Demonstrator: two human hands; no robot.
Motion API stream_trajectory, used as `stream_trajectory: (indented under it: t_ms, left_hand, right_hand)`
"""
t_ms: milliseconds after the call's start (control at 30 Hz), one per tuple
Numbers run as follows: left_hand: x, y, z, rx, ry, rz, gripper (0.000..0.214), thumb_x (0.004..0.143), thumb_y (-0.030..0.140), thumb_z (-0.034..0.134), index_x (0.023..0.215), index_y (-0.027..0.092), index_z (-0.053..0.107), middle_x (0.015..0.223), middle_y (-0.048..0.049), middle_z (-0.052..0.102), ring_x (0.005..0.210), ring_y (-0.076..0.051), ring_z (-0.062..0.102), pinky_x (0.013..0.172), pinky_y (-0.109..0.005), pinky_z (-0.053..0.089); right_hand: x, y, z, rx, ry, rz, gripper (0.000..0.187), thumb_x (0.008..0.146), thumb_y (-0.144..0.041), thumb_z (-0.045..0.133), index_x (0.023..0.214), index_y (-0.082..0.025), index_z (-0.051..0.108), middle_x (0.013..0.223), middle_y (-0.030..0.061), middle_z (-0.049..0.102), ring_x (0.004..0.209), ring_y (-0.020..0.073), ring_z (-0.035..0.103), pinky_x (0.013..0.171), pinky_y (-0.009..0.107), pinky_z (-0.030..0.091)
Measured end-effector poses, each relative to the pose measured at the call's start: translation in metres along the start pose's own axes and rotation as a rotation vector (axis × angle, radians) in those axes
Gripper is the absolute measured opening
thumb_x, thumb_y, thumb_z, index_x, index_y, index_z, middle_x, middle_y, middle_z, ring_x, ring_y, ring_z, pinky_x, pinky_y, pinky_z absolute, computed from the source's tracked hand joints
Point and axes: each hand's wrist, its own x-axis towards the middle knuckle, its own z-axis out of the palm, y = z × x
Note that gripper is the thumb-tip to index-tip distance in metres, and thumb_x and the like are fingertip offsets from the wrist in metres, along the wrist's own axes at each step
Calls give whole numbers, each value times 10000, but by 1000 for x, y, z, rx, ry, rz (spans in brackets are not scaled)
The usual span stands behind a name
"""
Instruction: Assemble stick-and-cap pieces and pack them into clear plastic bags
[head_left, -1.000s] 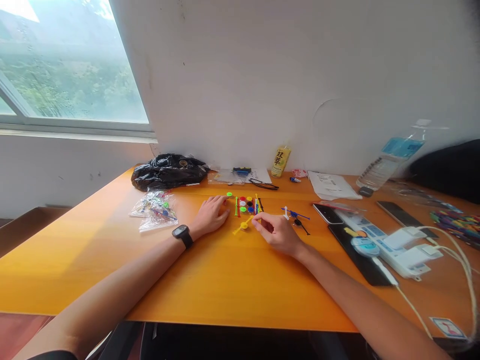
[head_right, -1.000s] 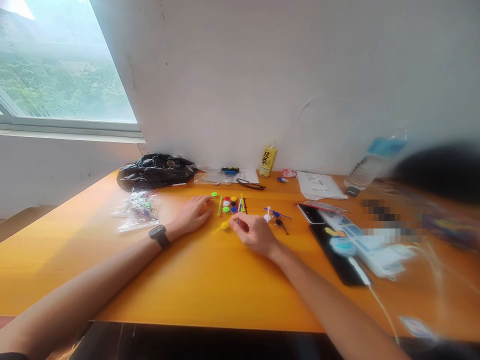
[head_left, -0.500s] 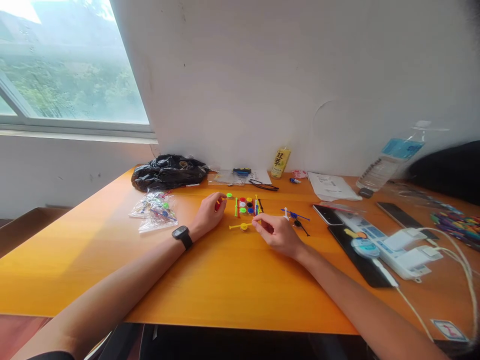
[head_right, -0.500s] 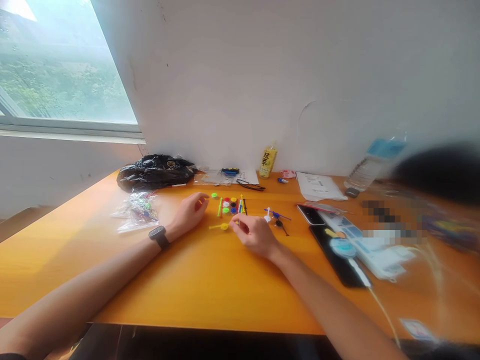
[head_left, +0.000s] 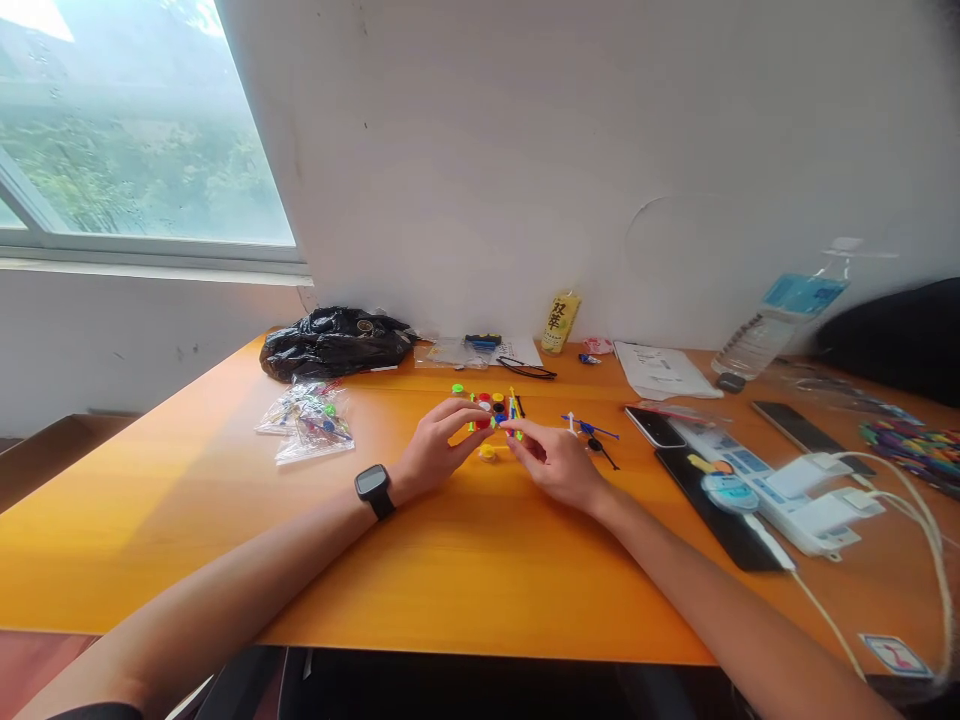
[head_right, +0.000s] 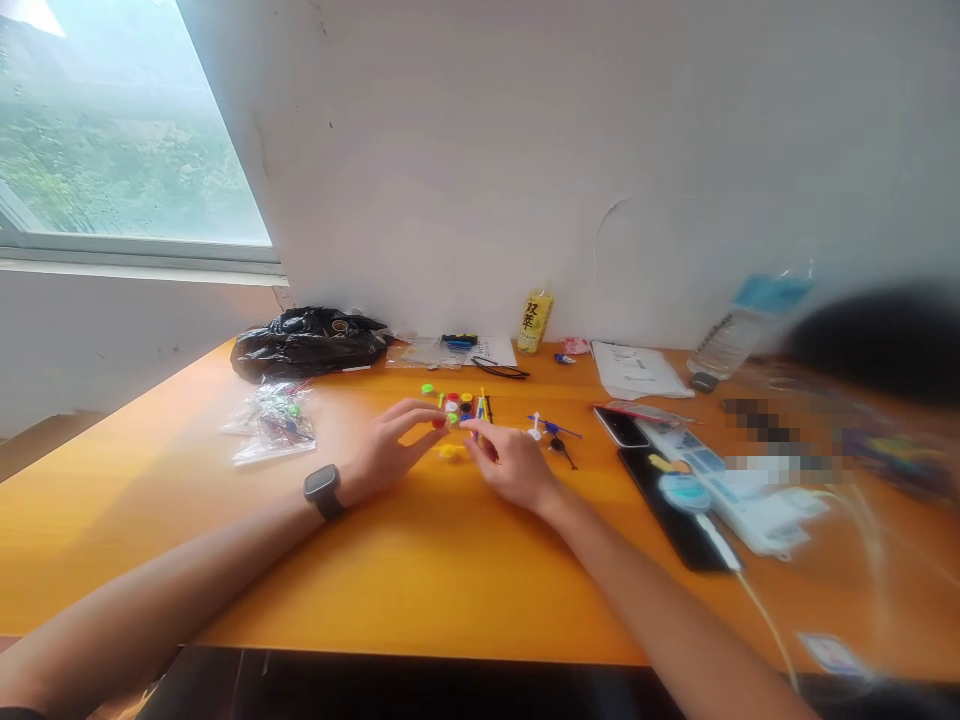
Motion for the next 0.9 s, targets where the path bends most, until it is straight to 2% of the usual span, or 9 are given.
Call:
stream_trajectory:
  t_ms: [67, 133, 267, 367, 467, 667, 733, 833, 900]
  left_hand:
    - [1, -1, -2, 28, 28, -17, 170, 1027, 251, 669, 1188, 225, 713, 1103, -82, 736, 1005, -188, 713, 922, -345, 607]
    - [2, -2, -4, 43, 59, -46, 213, 1036, 254, 654, 1243, 227, 697, 1106, -82, 714, 941, -167, 707, 884, -331, 611]
    - [2, 0, -3, 41, 72, -45, 151, 1015, 256, 691, 1159, 215, 706, 1044, -63, 693, 889, -151, 689, 846, -306, 602]
    - [1, 1, -2, 28, 40, -18, 136, 1009, 251, 699, 1142, 219, 696, 1047, -62, 709, 975, -174, 694, 885, -315, 592]
    - [-1, -1, -1, 21, -2, -16, 130, 1015, 264, 691, 1138, 222, 694, 1059, -61, 724, 999, -182, 693, 890, -318, 582]
    - [-3, -6, 1, 12, -150, -74, 139, 1014, 304, 687, 1123, 222, 708, 1022, -52, 741, 944, -181, 691, 874, -315, 568]
    - [-3, -7, 2, 1, -197, -94, 162, 1013, 310, 679, 1148, 230, 718, 1021, -53, 745, 950, -186, 695, 887, -322, 566]
    - [-3, -7, 0, -8, -230, -127, 203, 986, 289, 690, 1180, 239, 724, 1005, -53, 758, 951, -202, 696, 900, -347, 561]
    - [-2, -7, -2, -27, -312, -131, 137, 953, 271, 709, 1078, 236, 751, 956, -48, 762, 906, -205, 695, 866, -345, 560]
  right_hand:
    - [-1, 1, 2, -20, -82, -39, 391, 1066, -448, 529, 1378, -261, 671, 918, 35, 684, 768, 186, 628, 717, 291, 461]
    - [-2, 0, 4, -55, -148, -84, 363, 1063, -431, 541, 1357, -272, 681, 1060, 68, 668, 899, 210, 643, 806, 318, 492]
    - [-4, -6, 9, -107, -194, -167, 274, 1070, -371, 535, 1251, -276, 717, 993, 59, 616, 961, 230, 603, 873, 352, 499]
    - [-5, -12, 14, -110, -207, -227, 280, 1076, -352, 526, 1281, -269, 698, 954, 53, 597, 931, 228, 578, 868, 363, 501]
    - [-6, -16, 18, -94, -222, -253, 319, 1069, -342, 539, 1351, -251, 658, 1004, 68, 613, 967, 237, 584, 903, 386, 509]
    - [-8, -27, 13, -63, -310, -368, 316, 1045, -359, 601, 1349, -321, 678, 1302, 99, 631, 1230, 288, 565, 1076, 462, 453]
    - [-8, -28, 12, -2, -312, -376, 292, 1028, -328, 621, 1305, -280, 699, 1281, 96, 668, 1177, 270, 604, 1026, 410, 481]
    - [-8, -26, 11, 56, -285, -335, 194, 1019, -300, 607, 1142, -238, 743, 1019, 60, 736, 893, 210, 650, 819, 320, 504]
    - [-8, -21, 9, 47, -223, -292, 187, 1025, -308, 588, 999, -224, 753, 842, 31, 714, 738, 180, 607, 727, 302, 465]
